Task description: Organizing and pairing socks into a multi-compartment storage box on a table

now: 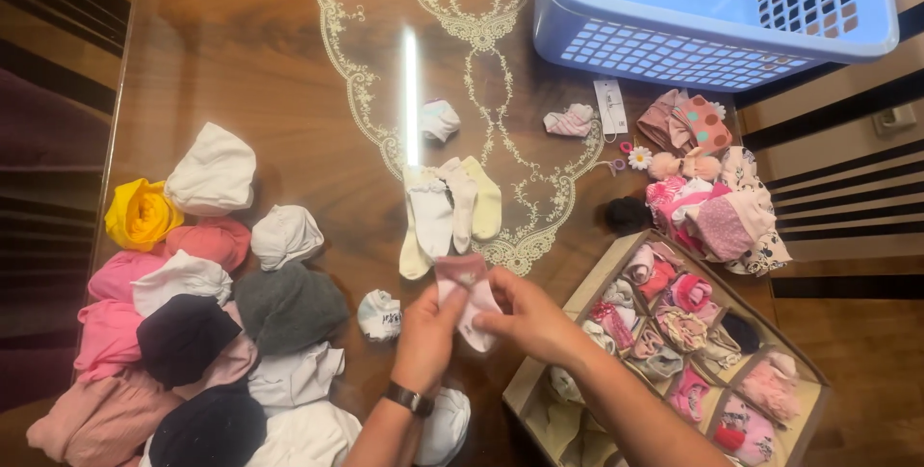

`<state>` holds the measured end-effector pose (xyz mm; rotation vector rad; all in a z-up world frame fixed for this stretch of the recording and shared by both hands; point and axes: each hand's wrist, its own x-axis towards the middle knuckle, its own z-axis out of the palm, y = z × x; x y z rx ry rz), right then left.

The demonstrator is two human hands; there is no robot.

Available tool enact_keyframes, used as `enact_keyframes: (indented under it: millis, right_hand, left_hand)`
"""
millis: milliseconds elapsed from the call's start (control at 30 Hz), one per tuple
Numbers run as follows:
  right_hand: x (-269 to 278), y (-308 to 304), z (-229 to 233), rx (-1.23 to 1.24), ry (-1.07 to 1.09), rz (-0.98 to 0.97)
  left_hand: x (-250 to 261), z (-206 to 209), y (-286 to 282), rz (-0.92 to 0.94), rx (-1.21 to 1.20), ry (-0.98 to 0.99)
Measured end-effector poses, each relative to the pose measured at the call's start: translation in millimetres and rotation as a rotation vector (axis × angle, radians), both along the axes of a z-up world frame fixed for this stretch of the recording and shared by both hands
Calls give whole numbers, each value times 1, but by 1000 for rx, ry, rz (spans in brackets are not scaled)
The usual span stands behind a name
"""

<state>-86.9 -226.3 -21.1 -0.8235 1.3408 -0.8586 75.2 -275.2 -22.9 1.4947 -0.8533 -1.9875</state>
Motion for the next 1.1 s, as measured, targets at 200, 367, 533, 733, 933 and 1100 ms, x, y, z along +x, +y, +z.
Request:
enact_keyframes:
  millis: [200, 367, 533, 733, 933, 1100]
  right_hand:
    - [-32, -26, 23, 111, 228, 167]
    - [-125, -105, 11, 43, 606, 91]
    - [-257, -181, -80, -44, 1421, -35]
    - [-285, -188, -138, -67, 1587, 41]
    - [-164, -150, -19, 91, 1042, -163]
    - [-97, -89, -3, 47, -119, -216]
  left_hand:
    - [-7, -37, -40, 118, -3, 100]
    - [-10, -12, -67, 223, -12, 116]
    - [-4, -45, -90, 157, -52, 67]
    - [-10, -56, -119, -98, -257, -149]
    - [-4, -30, -118, -239, -576, -583]
    - [-12, -21, -90, -112, -463, 42]
